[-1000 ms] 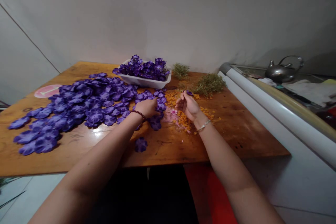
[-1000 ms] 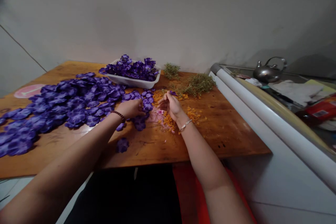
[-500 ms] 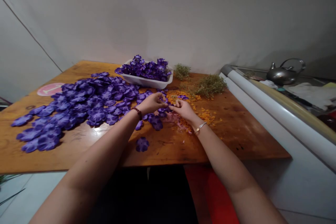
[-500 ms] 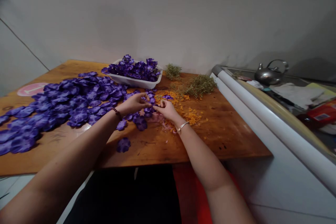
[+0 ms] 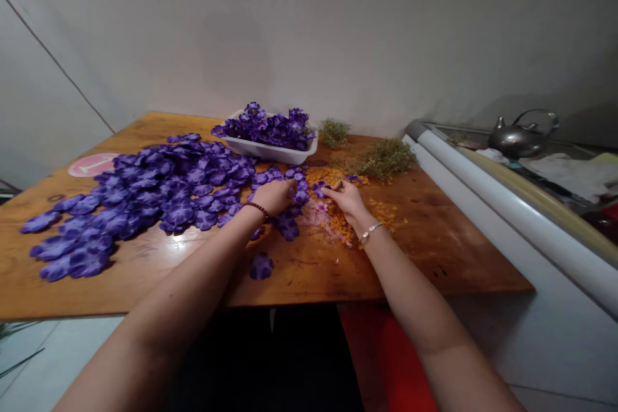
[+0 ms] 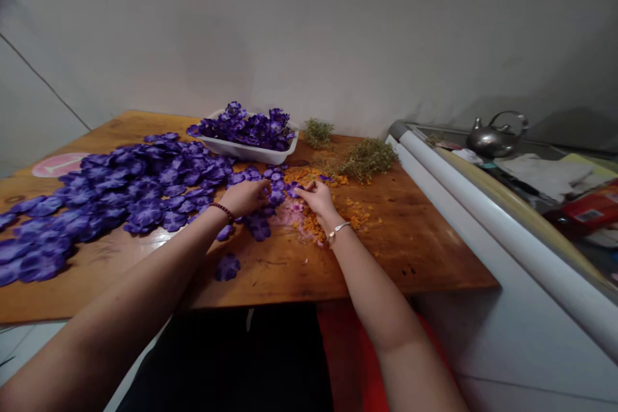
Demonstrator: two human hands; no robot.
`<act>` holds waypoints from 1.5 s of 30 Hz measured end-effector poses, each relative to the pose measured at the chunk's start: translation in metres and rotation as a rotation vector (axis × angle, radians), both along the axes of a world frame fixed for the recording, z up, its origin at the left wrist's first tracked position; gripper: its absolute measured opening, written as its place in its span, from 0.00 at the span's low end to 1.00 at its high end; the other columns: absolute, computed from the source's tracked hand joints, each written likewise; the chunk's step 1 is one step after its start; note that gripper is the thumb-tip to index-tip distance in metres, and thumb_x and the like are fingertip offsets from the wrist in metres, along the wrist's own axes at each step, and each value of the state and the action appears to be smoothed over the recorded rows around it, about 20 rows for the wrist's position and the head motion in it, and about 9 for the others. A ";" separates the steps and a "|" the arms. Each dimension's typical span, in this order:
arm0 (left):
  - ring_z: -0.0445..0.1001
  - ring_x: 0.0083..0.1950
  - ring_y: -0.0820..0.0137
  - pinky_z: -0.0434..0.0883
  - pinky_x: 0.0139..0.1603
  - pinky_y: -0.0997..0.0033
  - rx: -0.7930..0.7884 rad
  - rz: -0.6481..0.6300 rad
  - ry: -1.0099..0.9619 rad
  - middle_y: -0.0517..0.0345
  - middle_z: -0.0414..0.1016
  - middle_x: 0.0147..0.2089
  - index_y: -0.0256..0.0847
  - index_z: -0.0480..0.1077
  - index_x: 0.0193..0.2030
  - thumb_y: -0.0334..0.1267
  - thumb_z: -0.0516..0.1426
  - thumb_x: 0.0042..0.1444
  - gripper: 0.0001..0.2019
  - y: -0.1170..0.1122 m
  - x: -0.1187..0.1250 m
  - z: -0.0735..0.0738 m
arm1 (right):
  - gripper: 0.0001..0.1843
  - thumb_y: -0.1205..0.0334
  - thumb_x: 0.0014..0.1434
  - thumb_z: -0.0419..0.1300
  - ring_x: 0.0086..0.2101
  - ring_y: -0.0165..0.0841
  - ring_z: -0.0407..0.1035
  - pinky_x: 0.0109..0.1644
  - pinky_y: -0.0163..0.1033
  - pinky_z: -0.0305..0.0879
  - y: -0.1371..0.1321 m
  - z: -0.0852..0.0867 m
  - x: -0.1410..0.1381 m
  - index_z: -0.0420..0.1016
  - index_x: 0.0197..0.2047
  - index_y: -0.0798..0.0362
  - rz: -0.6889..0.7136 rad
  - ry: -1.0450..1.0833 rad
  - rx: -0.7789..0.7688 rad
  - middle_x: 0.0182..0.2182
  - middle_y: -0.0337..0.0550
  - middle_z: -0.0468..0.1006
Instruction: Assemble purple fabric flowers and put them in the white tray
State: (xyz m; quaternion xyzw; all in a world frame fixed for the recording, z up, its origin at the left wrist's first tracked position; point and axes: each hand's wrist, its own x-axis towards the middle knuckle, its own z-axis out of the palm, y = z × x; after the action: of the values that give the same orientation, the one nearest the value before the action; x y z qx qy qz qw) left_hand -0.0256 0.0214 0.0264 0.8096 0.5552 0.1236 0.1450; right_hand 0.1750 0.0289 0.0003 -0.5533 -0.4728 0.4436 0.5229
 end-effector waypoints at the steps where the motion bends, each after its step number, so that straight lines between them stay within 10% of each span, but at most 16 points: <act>1: 0.77 0.40 0.62 0.68 0.37 0.70 -0.018 -0.010 -0.052 0.54 0.79 0.39 0.43 0.69 0.41 0.32 0.56 0.50 0.10 0.002 -0.001 0.000 | 0.30 0.52 0.26 0.75 0.21 0.25 0.59 0.25 0.32 0.63 -0.001 0.001 -0.001 0.55 0.20 0.49 -0.008 0.007 -0.010 0.16 0.28 0.62; 11: 0.73 0.31 0.72 0.69 0.32 0.74 -0.139 -0.070 -0.763 0.62 0.74 0.30 0.41 0.61 0.38 0.38 0.61 0.49 0.13 0.007 0.008 -0.001 | 0.18 0.62 0.37 0.68 0.19 0.24 0.58 0.23 0.31 0.61 -0.004 0.004 -0.003 0.58 0.18 0.50 -0.033 -0.069 -0.061 0.15 0.29 0.63; 16: 0.72 0.42 0.67 0.67 0.40 0.71 0.410 -0.057 -0.402 0.55 0.74 0.35 0.41 0.66 0.36 0.40 0.56 0.58 0.06 -0.007 0.015 -0.001 | 0.18 0.65 0.41 0.67 0.22 0.26 0.63 0.27 0.31 0.65 -0.004 0.003 -0.003 0.58 0.19 0.50 0.003 0.039 -0.124 0.16 0.29 0.65; 23: 0.67 0.40 0.66 0.61 0.32 0.73 0.547 -0.222 -0.025 0.54 0.73 0.31 0.43 0.68 0.38 0.37 0.48 0.65 0.09 -0.009 0.018 -0.011 | 0.09 0.66 0.50 0.65 0.25 0.27 0.71 0.32 0.33 0.72 -0.014 0.021 -0.005 0.66 0.27 0.51 0.153 0.339 -0.249 0.25 0.35 0.75; 32: 0.70 0.45 0.64 0.67 0.43 0.69 0.419 -0.173 -0.140 0.52 0.76 0.40 0.42 0.70 0.41 0.39 0.55 0.61 0.06 -0.014 0.025 -0.007 | 0.24 0.61 0.36 0.72 0.23 0.25 0.64 0.31 0.33 0.67 -0.006 0.011 -0.004 0.56 0.21 0.50 -0.099 0.073 -0.049 0.17 0.28 0.63; 45: 0.72 0.47 0.62 0.68 0.48 0.66 0.252 -0.460 0.012 0.54 0.77 0.40 0.43 0.76 0.39 0.41 0.54 0.61 0.10 -0.036 0.062 -0.025 | 0.22 0.63 0.40 0.68 0.25 0.27 0.65 0.28 0.33 0.68 0.000 0.013 0.003 0.54 0.23 0.48 -0.220 0.137 -0.075 0.18 0.29 0.63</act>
State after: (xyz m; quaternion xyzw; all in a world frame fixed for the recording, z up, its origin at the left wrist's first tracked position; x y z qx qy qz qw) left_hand 0.0364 -0.0143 0.0011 0.9270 0.3374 0.1508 0.0638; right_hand 0.1783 0.0292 0.0133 -0.5894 -0.3555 0.4379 0.5783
